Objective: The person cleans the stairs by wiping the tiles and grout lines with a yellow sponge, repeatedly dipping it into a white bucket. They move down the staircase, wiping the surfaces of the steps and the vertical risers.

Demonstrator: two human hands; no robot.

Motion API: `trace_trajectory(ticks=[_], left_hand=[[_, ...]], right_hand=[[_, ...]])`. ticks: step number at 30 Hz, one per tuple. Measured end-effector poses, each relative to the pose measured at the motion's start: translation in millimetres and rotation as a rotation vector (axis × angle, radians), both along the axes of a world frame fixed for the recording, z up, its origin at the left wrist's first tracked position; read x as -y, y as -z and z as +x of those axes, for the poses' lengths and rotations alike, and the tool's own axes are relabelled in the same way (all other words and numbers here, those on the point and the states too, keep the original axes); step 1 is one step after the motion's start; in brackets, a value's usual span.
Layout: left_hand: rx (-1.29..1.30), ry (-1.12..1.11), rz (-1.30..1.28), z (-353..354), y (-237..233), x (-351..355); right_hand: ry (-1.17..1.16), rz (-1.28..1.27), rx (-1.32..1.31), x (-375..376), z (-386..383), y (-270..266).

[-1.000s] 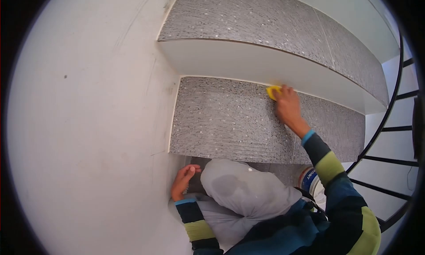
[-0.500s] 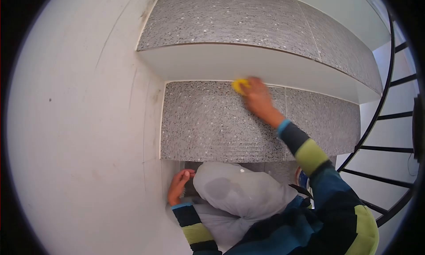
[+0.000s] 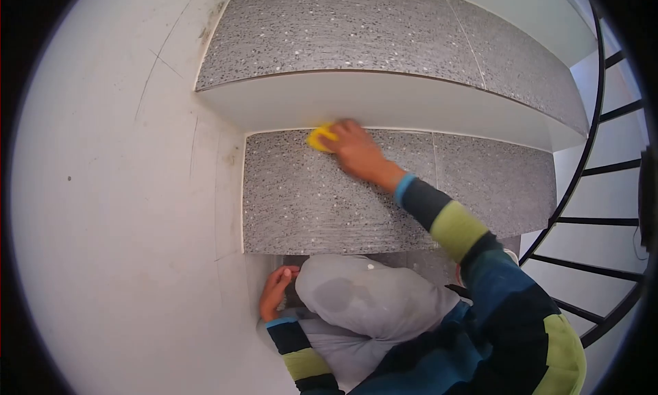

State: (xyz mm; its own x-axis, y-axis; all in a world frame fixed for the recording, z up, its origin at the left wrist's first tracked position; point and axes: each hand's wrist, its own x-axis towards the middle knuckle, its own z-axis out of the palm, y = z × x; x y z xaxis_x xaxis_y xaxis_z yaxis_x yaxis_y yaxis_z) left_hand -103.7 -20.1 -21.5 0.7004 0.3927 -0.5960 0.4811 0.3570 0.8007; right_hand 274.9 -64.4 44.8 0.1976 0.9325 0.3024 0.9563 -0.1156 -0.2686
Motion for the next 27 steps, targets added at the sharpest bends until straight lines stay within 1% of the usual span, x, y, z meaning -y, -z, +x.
trace_trajectory(ticks=[2, 3, 4, 6, 9, 11, 13, 15, 16, 18, 19, 21, 23, 24, 26, 27], left_hand=[[0.003, -0.024, -0.018, -2.8, 1.3, 0.9], [0.012, -0.025, -0.010, -2.6, 0.6, 0.1], [0.020, -0.027, 0.000, -2.6, -0.7, -0.7], [0.024, -0.040, 0.000, -2.3, -5.0, -2.6], [0.030, -0.036, -0.004, 2.7, -4.4, -3.3], [0.021, 0.001, -0.008, 7.2, -0.6, -5.6], [0.017, 0.030, -0.013, 7.3, 5.5, -5.0], [0.009, 0.048, -0.006, 7.4, 2.7, -2.8], [0.003, 0.051, -0.001, 7.3, 0.7, -1.9], [-0.009, 0.045, 0.011, 5.7, -6.3, 1.0], [-0.014, 0.017, 0.024, 5.3, -8.6, 2.9], [-0.001, 0.007, 0.029, -1.8, -3.6, 2.4], [0.021, 0.020, 0.042, 4.1, -2.3, -1.6], [0.029, 0.014, 0.016, 8.6, -3.1, -1.5], [0.029, 0.042, -0.008, 13.8, -0.7, -2.1], [0.020, 0.052, -0.014, 15.3, 1.8, -1.5]], right_hand=[[0.109, 0.026, 0.133, 53.6, 32.7, 11.4], [0.208, -0.039, 0.156, 84.3, 46.1, 10.2], [0.277, -0.053, 0.257, 113.9, 60.8, 15.2], [0.465, -0.312, 0.106, 146.8, 71.8, -15.4], [0.494, -0.252, 0.055, 150.7, 64.9, -33.8], [0.268, 0.069, 0.192, 127.6, 47.5, -11.1], [0.094, 0.143, 0.118, 81.9, 15.0, -26.3], [0.001, 0.068, 0.041, 49.2, 4.5, -23.0], [0.014, 0.067, 0.040, 52.4, 12.2, -18.8], [0.136, -0.058, 0.129, 66.2, 26.6, -6.0], [0.209, -0.060, 0.205, 87.1, 35.7, -5.2], [0.461, -0.218, 0.040, 129.7, 43.9, -13.7], [0.703, -0.179, -0.209, 153.3, 34.3, -41.8], [0.714, -0.176, -0.206, 155.1, 36.2, -43.6], [0.854, -0.027, -0.216, 161.3, 33.2, -40.7], [0.877, -0.024, -0.223, 162.8, 31.9, -34.2]])
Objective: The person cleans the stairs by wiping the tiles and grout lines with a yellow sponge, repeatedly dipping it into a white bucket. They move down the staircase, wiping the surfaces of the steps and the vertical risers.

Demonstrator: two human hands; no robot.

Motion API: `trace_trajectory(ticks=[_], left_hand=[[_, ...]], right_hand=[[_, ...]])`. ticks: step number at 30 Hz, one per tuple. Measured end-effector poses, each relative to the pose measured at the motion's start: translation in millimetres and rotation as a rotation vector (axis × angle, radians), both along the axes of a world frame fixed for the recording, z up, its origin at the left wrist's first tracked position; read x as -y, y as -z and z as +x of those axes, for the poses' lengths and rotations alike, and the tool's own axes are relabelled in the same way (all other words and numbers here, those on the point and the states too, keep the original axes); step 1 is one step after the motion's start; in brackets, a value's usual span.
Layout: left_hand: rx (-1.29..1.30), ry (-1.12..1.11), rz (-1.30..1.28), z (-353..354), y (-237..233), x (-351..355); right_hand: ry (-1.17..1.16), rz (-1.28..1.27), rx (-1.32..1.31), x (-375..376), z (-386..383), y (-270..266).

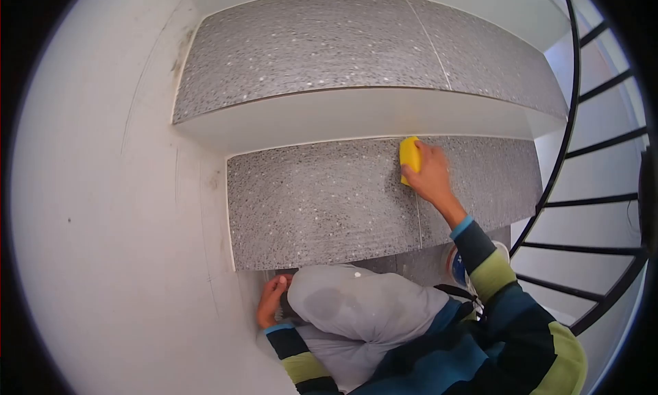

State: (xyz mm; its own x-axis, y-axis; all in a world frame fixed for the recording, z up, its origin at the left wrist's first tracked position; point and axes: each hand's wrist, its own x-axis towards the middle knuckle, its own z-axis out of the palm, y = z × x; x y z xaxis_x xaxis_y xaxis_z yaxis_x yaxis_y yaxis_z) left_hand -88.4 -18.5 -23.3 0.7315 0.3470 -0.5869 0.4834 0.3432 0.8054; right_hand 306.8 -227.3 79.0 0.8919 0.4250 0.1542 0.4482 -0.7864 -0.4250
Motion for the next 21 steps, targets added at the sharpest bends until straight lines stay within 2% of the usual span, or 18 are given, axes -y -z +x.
trace_trajectory(ticks=[3, 8, 12, 14, 18, 20, 21], left_hand=[[-0.015, 0.016, 0.008, -1.9, 2.4, 0.6], [-0.013, 0.007, 0.048, -4.5, -0.6, 0.8], [0.006, -0.004, 0.064, -1.2, -8.2, 1.9], [0.014, -0.009, 0.052, -1.7, -10.1, 2.6], [0.019, -0.025, 0.022, -0.5, -12.9, 1.9], [0.030, -0.012, 0.020, 0.0, -14.1, 1.9], [0.028, -0.019, 0.029, 0.1, -13.1, 2.8]], right_hand=[[-0.056, -0.105, 0.048, -4.4, 6.3, 16.9], [0.119, -0.153, 0.286, -2.6, 15.3, 33.7], [0.137, -0.269, 0.209, -14.3, 13.4, 35.5], [0.211, -0.172, 0.115, -26.7, 17.2, 36.5], [0.219, -0.115, 0.108, -63.3, 3.6, 43.2], [0.116, -0.012, 0.197, -87.6, -9.6, 52.0], [-0.007, 0.014, 0.196, -97.3, -16.4, 55.3]])
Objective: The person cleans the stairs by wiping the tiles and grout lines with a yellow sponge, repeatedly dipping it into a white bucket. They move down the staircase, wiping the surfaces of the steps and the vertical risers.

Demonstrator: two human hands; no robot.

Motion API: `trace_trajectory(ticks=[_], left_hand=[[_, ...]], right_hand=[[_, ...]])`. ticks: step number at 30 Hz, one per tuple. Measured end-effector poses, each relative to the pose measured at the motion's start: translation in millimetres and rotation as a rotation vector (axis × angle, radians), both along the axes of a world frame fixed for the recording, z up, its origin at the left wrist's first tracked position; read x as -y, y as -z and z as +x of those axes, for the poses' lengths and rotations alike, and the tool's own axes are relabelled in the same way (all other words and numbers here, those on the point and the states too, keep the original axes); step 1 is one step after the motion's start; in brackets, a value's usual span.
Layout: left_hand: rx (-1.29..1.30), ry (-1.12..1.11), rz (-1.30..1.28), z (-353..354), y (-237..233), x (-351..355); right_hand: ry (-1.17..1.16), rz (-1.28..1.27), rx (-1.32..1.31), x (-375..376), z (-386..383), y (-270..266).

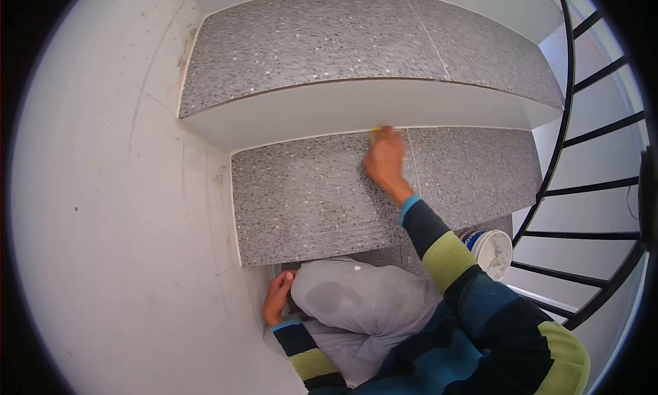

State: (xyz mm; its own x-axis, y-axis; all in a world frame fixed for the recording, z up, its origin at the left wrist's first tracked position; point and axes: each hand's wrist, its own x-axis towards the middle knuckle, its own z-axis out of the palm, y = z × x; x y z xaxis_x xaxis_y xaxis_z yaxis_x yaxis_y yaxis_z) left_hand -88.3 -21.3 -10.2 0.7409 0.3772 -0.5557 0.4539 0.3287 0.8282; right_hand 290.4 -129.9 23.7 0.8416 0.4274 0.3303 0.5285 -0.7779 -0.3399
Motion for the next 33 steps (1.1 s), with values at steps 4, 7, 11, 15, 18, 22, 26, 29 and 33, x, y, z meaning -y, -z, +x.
trace_trajectory(ticks=[4, 7, 11, 15, 18, 22, 26, 29, 33], left_hand=[[-0.010, 0.031, 0.077, -2.3, 5.3, 0.6], [-0.044, 0.078, 0.024, -8.4, 12.0, -2.4], [-0.030, 0.087, 0.020, -10.2, 13.8, -1.2], [0.013, -0.014, 0.036, -19.8, 7.2, 4.1], [-0.006, -0.027, 0.015, -14.9, 3.9, 2.2], [-0.024, 0.059, -0.007, -10.7, 16.8, -3.8], [-0.040, -0.007, -0.024, -16.1, 15.9, 1.6], [-0.037, -0.020, 0.002, -22.9, 5.1, 2.3], [-0.024, -0.043, -0.021, -11.8, 6.7, -0.4]], right_hand=[[-0.371, 0.165, -0.153, -9.2, -22.5, -26.4], [-0.562, 0.036, 0.032, 1.3, -24.1, -36.9], [-0.452, -0.191, 0.121, 25.4, 8.6, -22.3], [-0.140, -0.360, 0.248, 85.5, 39.4, -24.3], [-0.194, -0.257, 0.039, 73.1, 26.5, -51.5], [-0.604, 0.059, 0.261, 7.2, -5.0, -38.0], [-0.409, -0.240, 0.214, 45.4, 29.8, -14.9], [-0.055, -0.491, -0.090, 108.3, 52.7, -50.8], [0.117, -0.151, 0.033, 132.0, 66.1, -24.6]])
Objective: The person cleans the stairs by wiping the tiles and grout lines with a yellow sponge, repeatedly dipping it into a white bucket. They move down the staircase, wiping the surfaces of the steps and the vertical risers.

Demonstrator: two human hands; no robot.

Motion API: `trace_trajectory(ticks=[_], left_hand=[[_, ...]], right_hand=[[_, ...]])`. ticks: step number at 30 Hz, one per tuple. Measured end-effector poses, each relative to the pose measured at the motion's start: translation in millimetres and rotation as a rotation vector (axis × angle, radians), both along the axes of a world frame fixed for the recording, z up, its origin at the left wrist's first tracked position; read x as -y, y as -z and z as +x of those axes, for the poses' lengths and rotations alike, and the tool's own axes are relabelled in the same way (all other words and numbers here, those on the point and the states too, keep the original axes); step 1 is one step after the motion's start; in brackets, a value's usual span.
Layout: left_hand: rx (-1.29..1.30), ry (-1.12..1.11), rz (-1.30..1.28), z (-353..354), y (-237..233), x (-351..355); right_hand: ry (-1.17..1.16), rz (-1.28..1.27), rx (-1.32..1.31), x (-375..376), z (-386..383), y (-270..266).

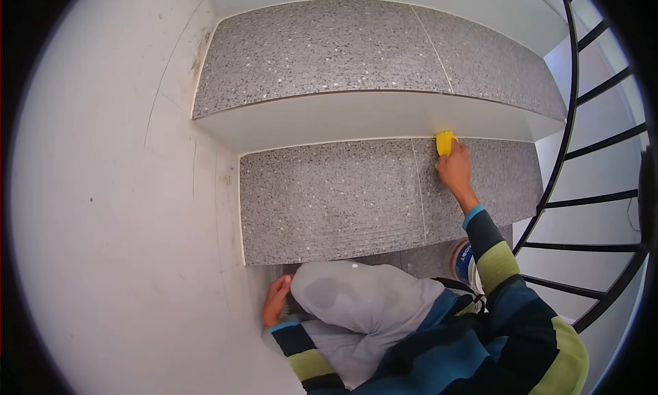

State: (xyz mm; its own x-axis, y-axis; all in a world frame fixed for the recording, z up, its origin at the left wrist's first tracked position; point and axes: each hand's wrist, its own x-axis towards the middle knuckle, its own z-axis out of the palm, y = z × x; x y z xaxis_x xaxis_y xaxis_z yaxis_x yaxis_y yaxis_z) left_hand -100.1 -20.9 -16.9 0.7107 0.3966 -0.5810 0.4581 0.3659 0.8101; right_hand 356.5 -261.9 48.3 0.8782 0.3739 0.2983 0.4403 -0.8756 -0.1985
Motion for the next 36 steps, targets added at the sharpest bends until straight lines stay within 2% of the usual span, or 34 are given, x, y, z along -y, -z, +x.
trace_trajectory(ticks=[2, 4, 6, 8, 9, 10, 12, 13, 15, 18, 21, 22, 23, 25, 26, 28, 30, 31, 33, 36], left_hand=[[-0.004, 0.006, -0.008, 1.3, -1.3, -1.4], [0.005, -0.013, -0.031, 0.0, 4.1, 0.1], [-0.006, 0.006, -0.023, 0.2, 3.1, -1.7], [-0.012, 0.030, -0.010, 2.9, 2.1, -3.2], [0.013, 0.035, -0.013, 4.6, 3.8, -2.9], [0.037, 0.038, -0.017, 4.8, 6.4, -2.7], [0.030, 0.036, -0.021, 0.4, 14.6, -3.5], [0.027, 0.027, -0.029, -1.8, 16.9, -3.0], [0.012, -0.001, -0.026, -6.6, 17.2, -0.2], [0.010, -0.009, -0.027, -6.5, 11.4, 0.6], [0.031, 0.006, -0.044, -9.3, 12.4, -0.8], [0.042, -0.012, -0.052, -12.7, 13.3, 0.5], [0.045, -0.030, -0.051, -15.0, 10.2, 1.3], [0.049, -0.035, -0.007, -10.6, 4.2, 1.6], [0.058, -0.038, -0.008, -7.1, 4.8, 2.1], [0.052, -0.023, -0.033, -3.3, 4.4, -1.6], [0.037, -0.010, -0.035, -0.7, 5.0, -0.3], [0.026, -0.007, -0.041, -0.9, 5.7, 0.2], [0.018, 0.016, -0.043, -2.3, 13.2, -1.3], [0.024, 0.028, -0.054, -2.1, 8.6, 0.4]], right_hand=[[0.094, 0.038, 0.055, -3.9, -0.2, 12.1], [0.255, -0.079, -0.141, -32.2, -13.3, 0.4], [0.235, -0.072, -0.210, -55.0, -20.7, 8.3], [0.080, -0.146, 0.096, -90.8, -43.3, 45.7], [-0.069, 0.011, -0.039, -114.7, -57.1, 43.8], [-0.193, 0.062, -0.042, -138.4, -71.2, 53.3], [-0.527, 0.027, -0.312, -170.1, -98.8, 3.1], [-0.531, 0.029, -0.313, -174.2, -101.5, -6.3], [-0.900, 0.075, -0.038, -177.8, -100.7, -14.7], [-0.924, -0.044, 0.049, -157.7, -66.2, -2.5], [-0.706, -0.093, 0.067, -71.9, -21.3, 18.3], [-0.547, -0.164, 0.023, -39.6, -9.8, 21.1], [-0.416, -0.163, 0.068, -10.8, 0.4, 14.9], [-0.099, -0.416, -0.135, 7.7, -0.1, -33.4], [-0.101, -0.417, -0.125, 6.5, -3.2, -34.9], [-0.285, -0.131, 0.106, -10.9, -19.1, -32.5], [-0.607, 0.098, 0.104, -56.8, -46.2, -27.1], [-0.678, 0.127, 0.010, -87.9, -65.0, -23.2], [-0.916, 0.228, 0.073, -148.8, -104.5, -19.5], [-1.014, 0.191, -0.067, -229.4, -151.8, -21.8]])
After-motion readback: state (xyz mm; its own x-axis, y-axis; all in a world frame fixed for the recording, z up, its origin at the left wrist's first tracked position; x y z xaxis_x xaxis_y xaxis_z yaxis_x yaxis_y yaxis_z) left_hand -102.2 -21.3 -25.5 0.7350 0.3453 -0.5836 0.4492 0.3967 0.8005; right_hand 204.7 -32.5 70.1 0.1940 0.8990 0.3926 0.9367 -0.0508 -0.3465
